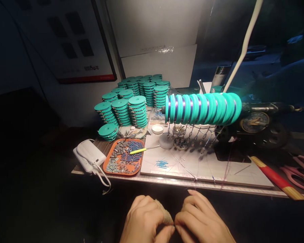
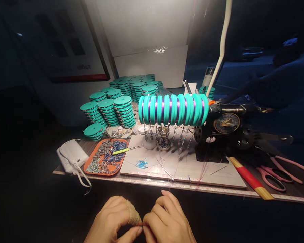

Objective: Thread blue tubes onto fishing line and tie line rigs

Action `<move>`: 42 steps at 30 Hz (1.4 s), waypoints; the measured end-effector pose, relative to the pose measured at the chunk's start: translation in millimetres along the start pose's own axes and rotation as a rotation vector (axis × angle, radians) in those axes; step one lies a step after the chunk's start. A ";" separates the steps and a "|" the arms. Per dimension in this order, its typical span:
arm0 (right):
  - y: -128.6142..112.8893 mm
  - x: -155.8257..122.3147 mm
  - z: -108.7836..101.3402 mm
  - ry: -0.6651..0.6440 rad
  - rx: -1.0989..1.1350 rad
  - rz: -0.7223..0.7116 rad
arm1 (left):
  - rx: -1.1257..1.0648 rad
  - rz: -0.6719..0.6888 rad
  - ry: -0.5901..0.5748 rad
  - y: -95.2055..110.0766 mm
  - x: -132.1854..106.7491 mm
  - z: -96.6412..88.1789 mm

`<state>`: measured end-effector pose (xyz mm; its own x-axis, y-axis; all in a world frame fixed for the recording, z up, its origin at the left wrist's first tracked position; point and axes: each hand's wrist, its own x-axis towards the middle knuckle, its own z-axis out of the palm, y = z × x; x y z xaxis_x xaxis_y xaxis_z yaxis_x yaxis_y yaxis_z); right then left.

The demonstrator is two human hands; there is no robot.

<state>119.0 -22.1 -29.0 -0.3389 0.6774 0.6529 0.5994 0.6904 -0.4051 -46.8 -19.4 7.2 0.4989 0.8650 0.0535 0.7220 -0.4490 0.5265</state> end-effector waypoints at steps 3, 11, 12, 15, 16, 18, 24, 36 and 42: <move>0.3 0.1 0.3 -0.006 0.001 -0.006 | 0.008 0.002 -0.014 0.1 0.8 -0.1; -0.2 2.1 -0.4 -0.032 0.052 0.008 | 0.021 0.026 0.007 -0.2 1.6 0.5; -0.2 1.7 -0.4 -0.036 0.060 0.009 | 0.024 0.026 0.012 -0.2 1.7 0.8; -0.6 0.1 0.6 -0.037 0.067 0.011 | 0.022 0.032 0.028 0.1 2.6 1.3; -1.0 -0.2 1.3 -0.033 0.067 0.010 | 0.021 0.034 0.031 0.4 2.9 1.4; -1.9 -0.2 2.7 -0.022 0.068 0.008 | 0.024 0.037 0.025 0.9 3.7 1.5; -2.9 1.2 4.5 -0.009 0.074 0.016 | 0.033 0.024 0.021 2.4 5.1 2.4; -2.4 0.5 8.3 0.009 0.037 -0.015 | 0.063 -0.002 0.000 0.4 8.4 5.8; -2.3 -1.5 9.4 0.038 0.003 -0.032 | 0.111 -0.002 0.055 4.2 11.0 9.1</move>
<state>111.4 -22.4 -35.0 -0.3305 0.6445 0.6895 0.5863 0.7126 -0.3851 -34.0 -13.8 2.3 0.4728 0.8754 0.1006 0.7729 -0.4668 0.4299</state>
